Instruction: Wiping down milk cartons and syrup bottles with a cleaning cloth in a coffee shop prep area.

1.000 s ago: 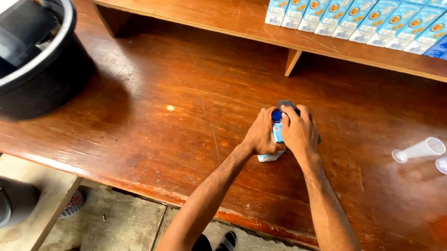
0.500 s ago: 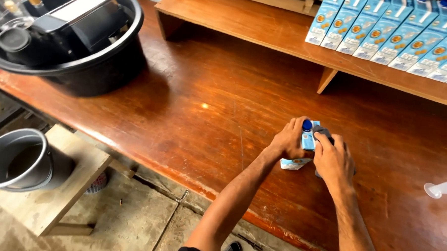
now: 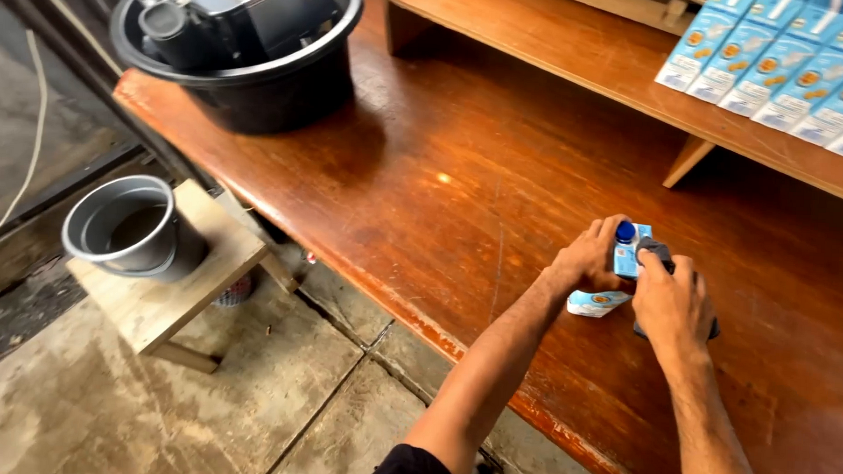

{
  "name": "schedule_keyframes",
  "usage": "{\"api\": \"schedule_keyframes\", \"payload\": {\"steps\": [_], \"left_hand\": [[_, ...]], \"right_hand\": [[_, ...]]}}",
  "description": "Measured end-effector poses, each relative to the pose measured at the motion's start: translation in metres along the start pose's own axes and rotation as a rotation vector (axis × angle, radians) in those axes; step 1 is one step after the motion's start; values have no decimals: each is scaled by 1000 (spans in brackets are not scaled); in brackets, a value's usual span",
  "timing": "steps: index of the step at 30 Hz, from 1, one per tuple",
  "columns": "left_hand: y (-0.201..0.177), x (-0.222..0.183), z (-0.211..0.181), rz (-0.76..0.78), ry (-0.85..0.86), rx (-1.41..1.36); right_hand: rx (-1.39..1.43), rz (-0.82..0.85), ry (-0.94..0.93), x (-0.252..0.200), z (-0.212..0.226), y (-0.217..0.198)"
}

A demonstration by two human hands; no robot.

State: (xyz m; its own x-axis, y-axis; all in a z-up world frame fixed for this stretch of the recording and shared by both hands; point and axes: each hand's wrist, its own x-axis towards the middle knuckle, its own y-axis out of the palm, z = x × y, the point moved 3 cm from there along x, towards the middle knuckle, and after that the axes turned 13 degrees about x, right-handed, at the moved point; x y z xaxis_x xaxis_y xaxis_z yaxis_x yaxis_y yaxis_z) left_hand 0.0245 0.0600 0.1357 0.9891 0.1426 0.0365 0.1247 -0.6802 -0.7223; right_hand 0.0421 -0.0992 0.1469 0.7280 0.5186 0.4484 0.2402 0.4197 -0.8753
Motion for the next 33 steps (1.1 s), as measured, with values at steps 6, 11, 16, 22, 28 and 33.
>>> {"api": "schedule_keyframes", "payload": {"steps": [6, 11, 16, 22, 28, 33], "left_hand": [[-9, -5, -12, 55, -72, 31], [23, 17, 13, -46, -34, 62], [32, 26, 22, -84, -31, 59], [21, 10, 10, -172, -27, 45], [14, -4, -2, -214, -126, 94], [22, 4, 9, -178, -191, 159]], "right_hand": [[168, 58, -2, 17, -17, 7], [216, 37, -52, 38, -36, 30], [234, 52, -111, 58, -40, 37], [334, 179, -145, 93, -42, 49], [478, 305, -200, 115, -48, 59], [495, 294, -279, 97, -40, 34]]}}
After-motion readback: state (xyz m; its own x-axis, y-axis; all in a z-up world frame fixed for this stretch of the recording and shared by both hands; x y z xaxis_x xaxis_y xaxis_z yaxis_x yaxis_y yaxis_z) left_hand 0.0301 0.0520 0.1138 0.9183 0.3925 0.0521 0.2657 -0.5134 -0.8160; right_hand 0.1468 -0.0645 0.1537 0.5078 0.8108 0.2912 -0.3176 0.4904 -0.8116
